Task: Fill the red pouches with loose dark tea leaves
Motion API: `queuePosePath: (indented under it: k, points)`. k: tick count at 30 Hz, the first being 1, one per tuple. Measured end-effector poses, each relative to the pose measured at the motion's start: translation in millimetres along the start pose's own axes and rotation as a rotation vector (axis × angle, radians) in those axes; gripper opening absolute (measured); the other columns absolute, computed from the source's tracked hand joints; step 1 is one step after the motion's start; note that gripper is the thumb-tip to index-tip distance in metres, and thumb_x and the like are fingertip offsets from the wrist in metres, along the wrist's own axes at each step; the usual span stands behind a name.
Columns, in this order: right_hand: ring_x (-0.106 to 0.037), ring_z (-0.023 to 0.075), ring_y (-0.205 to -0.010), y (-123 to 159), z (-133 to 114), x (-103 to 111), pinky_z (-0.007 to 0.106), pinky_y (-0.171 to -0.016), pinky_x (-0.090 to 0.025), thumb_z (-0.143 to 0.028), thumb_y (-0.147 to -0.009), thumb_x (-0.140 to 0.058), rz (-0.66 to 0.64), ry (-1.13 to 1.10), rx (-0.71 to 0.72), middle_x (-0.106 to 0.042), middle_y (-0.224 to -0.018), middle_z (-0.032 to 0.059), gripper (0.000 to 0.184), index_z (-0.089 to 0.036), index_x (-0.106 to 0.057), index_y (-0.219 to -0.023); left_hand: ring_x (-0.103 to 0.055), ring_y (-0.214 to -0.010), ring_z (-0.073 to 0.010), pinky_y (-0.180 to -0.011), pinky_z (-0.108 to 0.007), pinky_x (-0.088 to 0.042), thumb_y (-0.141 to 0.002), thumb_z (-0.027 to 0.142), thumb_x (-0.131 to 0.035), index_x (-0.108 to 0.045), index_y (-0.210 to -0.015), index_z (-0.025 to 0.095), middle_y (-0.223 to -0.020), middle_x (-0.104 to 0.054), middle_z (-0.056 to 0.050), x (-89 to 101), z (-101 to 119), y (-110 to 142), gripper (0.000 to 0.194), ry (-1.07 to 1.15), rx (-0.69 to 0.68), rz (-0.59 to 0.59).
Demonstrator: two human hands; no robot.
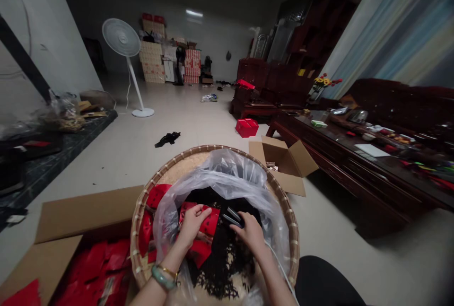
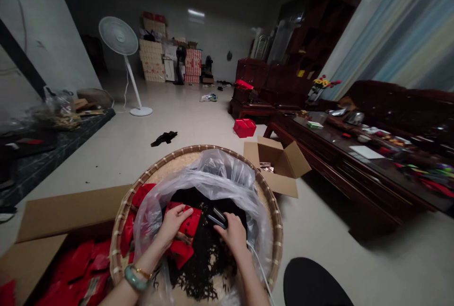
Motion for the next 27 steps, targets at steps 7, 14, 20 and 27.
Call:
queuePosePath:
  k: [7, 14, 20, 27]
  points:
    - [-0.06, 0.021, -0.083, 1, -34, 5, 0.03, -0.073, -0.046, -0.041, -0.083, -0.05, 0.134, -0.385, 0.025, -0.067, -0.092, 0.0089, 0.033, -0.018, -0.066, -0.099, -0.048, -0.049, -0.0115, -0.048, -0.021, -0.036, -0.061, 0.05, -0.065, -0.058, -0.06, 0.015, -0.05, -0.053, 0.004, -10.5, 6, 7, 0.035, -0.107, -0.101, 0.051]
    - [-0.052, 0.0127, -0.052, 4, -73, -7, 0.023, -0.052, -0.04, -0.038, -0.07, -0.064, 0.026, -0.686, -0.059, -0.061, -0.055, 0.0006, 0.025, -0.016, -0.064, -0.059, -0.051, -0.053, -0.0121, -0.051, -0.021, -0.039, -0.06, 0.05, -0.066, -0.059, -0.061, 0.015, -0.055, -0.055, 0.003, -18.6, -1, 14, 0.036, -0.037, -0.065, 0.0]
    - [-0.05, 0.0118, -0.047, 7, -63, -11, 0.022, -0.045, -0.037, -0.049, -0.071, -0.06, -0.088, -0.773, -0.074, -0.059, -0.054, 0.0002, 0.035, -0.015, -0.066, -0.063, -0.057, -0.057, -0.0143, -0.054, -0.024, -0.045, -0.061, 0.05, -0.068, -0.063, -0.073, 0.014, -0.062, -0.062, -0.001, -18.8, -6, 18, 0.039, 0.058, 0.098, -0.156]
    - [-0.061, 0.023, -0.081, 4, -29, -4, 0.033, -0.072, -0.048, -0.049, -0.086, -0.04, 0.061, -0.418, -0.069, -0.067, -0.09, 0.0098, 0.045, -0.016, -0.066, -0.101, -0.067, -0.073, -0.0217, -0.068, -0.035, -0.054, -0.059, 0.041, -0.076, -0.061, -0.096, 0.013, -0.087, -0.069, -0.008, -23.4, -16, 25, 0.049, 0.017, 0.179, -0.386]
Point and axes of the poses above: each hand's wrist, its own y-axis away from the middle knuckle, its own x-axis out of the back of the hand, z = x × y, the point moved 5 cm from there along -y, towards the middle knuckle
